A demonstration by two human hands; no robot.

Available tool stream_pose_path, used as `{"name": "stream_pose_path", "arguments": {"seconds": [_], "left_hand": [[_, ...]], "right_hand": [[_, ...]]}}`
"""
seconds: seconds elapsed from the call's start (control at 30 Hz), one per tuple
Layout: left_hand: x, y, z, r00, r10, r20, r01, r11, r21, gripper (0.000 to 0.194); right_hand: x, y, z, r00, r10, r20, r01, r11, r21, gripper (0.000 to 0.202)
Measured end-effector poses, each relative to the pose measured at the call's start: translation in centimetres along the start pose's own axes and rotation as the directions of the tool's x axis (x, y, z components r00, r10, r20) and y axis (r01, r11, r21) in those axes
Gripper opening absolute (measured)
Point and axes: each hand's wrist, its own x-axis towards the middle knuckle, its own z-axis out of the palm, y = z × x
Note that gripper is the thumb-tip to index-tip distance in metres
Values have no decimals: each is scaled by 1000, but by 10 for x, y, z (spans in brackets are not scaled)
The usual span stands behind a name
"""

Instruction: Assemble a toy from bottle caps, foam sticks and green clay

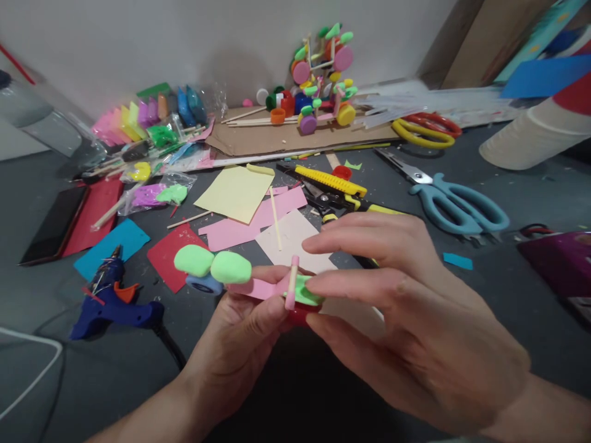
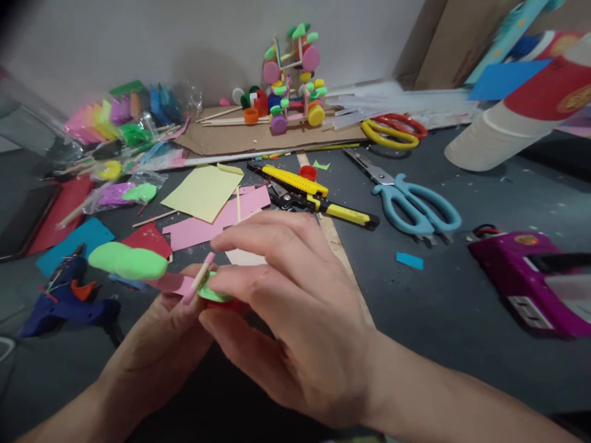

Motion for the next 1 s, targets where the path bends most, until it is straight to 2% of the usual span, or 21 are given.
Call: {"name": "stream_pose_path", "arguments": {"seconds": [0.17,0.3,0.4,0.5,0.67,0.83,1.0], "left_hand": [[0,-2,-4,999,17,-39,-16,1000,22,17],[-1,-5,-8,996,92,-23,-86,981,175,22],[-4,-6,-10,990,142,-21,-129,945,301,26],[-5,-6,-10,983,177,-43,-148,916,372,26],[-4,-7,-8,983,183,-29,-155,899,409,26],[-2,-7,-8,985,175,-4,-159,906,392,25],[-2,-4,-7,994,105,-7,-100,960,262,21]], "right_hand": [[2,1,-5,988,141,-65,-134,986,98,7],[6,3,-7,963,262,55,-267,957,111,6],[7,3,-9,945,292,149,-311,943,122,9],[7,4,-11,934,293,203,-320,940,116,14],[7,5,-14,936,274,220,-303,947,111,18],[7,5,-15,969,186,163,-204,973,108,18],[4,8,-16,978,189,86,-197,975,106,9]]}}
